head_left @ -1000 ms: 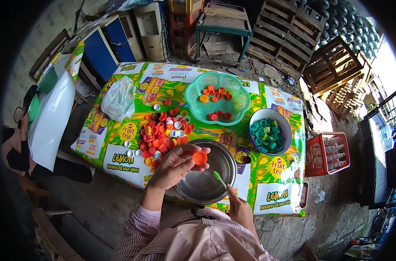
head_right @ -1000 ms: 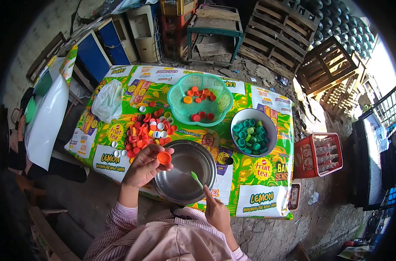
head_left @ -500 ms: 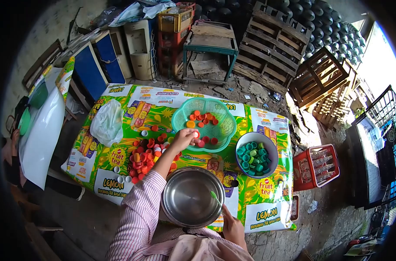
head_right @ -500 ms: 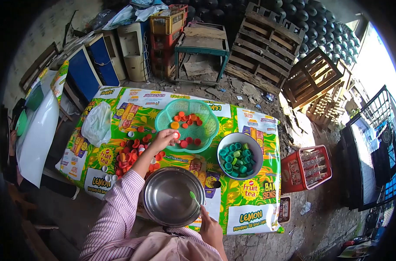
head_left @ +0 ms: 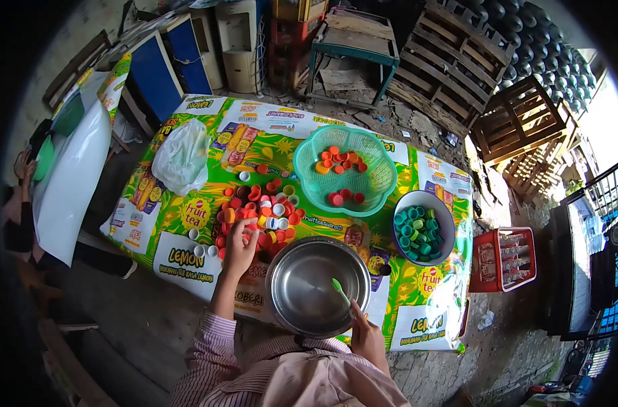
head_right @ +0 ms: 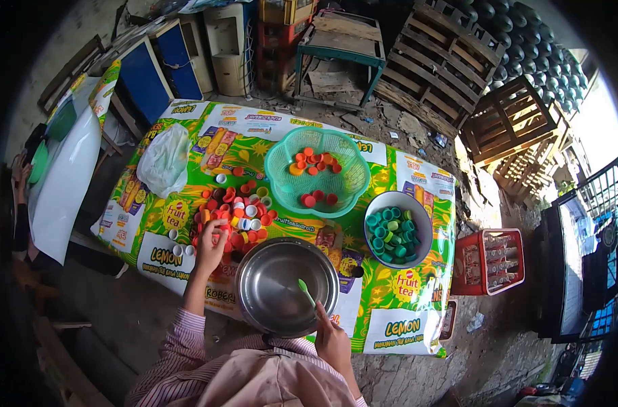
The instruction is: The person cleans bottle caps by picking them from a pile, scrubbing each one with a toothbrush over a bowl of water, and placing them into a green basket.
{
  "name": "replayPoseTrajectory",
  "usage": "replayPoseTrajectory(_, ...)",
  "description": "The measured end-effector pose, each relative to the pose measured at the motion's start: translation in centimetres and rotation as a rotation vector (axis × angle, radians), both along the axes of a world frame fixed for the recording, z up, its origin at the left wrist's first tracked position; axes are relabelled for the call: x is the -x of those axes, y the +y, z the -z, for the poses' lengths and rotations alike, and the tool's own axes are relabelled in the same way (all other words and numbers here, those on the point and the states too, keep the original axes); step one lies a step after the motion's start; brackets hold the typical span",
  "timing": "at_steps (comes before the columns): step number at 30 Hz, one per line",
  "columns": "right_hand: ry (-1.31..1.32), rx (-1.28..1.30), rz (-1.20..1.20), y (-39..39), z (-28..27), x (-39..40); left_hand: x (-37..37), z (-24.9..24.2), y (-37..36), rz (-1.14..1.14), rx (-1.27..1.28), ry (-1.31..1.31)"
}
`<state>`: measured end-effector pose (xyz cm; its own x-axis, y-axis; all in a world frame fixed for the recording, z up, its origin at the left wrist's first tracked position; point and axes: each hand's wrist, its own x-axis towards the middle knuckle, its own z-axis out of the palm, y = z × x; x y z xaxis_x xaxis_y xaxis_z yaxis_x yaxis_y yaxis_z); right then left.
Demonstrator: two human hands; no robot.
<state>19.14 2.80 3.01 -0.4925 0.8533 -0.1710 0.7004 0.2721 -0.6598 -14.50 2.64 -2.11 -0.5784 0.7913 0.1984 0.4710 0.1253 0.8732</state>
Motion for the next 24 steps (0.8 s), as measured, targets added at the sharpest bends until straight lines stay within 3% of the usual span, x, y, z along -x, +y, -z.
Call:
replayPoseTrajectory(5, 0.027, -0.056, -0.013, -0.5, -0.4, 0.8, -0.7, 2.0, -5.3, -0.027, 0.050, 0.402)
replayPoseTrajectory(11, -0.011, 0.030, -0.020, -1.0, -0.7, 1.6, -2.1, 1.7, -4.0, -0.102, 0.150, 0.561)
replayPoseTrajectory(13, 0.026, -0.036, -0.030, -1.2, -0.6, 1.7, -2.5, 0.8, -3.6, -0.038, 0.259, 0.551)
replayPoseTrajectory(17, 0.075, -0.134, 0.005, -1.4, -0.4, 1.2, -2.9, 1.5, -7.7, -0.208, 0.301, 0.536)
replayPoseTrajectory(24, -0.038, -0.023, 0.027, -1.8, 0.0, 0.5, -3.8, 3.5, -11.1, -0.296, 0.419, 0.465)
